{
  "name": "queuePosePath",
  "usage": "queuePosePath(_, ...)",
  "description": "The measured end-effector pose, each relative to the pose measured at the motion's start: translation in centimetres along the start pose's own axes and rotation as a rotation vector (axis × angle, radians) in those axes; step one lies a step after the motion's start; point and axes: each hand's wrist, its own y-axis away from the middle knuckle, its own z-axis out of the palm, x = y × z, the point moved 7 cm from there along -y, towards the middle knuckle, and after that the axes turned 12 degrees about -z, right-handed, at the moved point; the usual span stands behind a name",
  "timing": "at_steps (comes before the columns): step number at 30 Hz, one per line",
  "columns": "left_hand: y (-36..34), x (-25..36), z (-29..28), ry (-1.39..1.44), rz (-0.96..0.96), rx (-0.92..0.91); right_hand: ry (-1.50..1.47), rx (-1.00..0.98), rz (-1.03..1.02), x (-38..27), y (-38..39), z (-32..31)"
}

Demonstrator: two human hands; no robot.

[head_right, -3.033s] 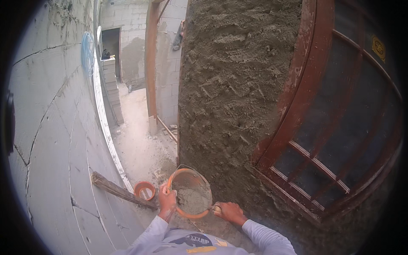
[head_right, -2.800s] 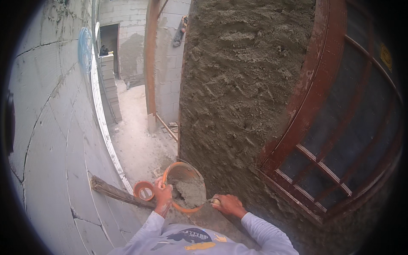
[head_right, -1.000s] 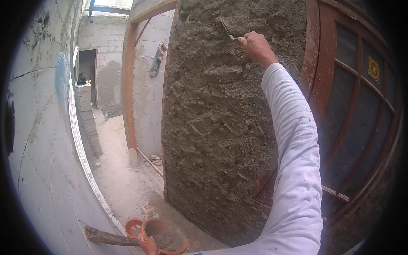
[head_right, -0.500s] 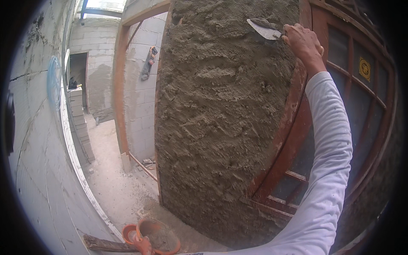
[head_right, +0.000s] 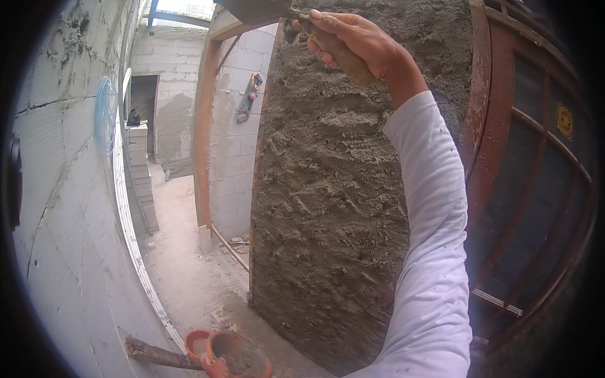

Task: The person scoops wet cement from an orange basin with a trowel and applies it to a wall section next to a metal gate. After spreading the cement, the person uses a long wooden plank to level and smooth the surface.

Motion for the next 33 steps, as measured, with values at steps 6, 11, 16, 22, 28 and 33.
queuePosePath(6, 4.3, -5.1, 4.5, 0.547, -0.707, -0.226, 0.733, 0.549, 0.133, 5.8, 12.7, -11.3)
queuePosePath(11, 5.0, 5.7, -5.4, 0.590, -0.742, -0.296, 0.243, -0.099, 0.603, 1.2, 37.7, 7.3)
queuePosePath(16, 8.9, 10.5, -0.8, 0.703, -0.358, -0.400, 0.013, -0.886, 0.503, -6.3, 68.2, 19.6)
queuePosePath(22, 15.8, 21.9, -4.0, 0.604, -0.077, -0.397, 0.214, -1.079, 0.478, -11.5, 75.6, 26.1)
queuePosePath(28, 23.1, 24.8, -3.3, 0.611, 0.007, -0.415, -0.029, -1.090, 0.654, -18.1, 75.7, 22.7)
queuePosePath(33, 24.7, 22.6, -3.9, 0.680, -0.033, -0.387, -0.232, -0.894, 0.769, -18.9, 78.4, 18.5)
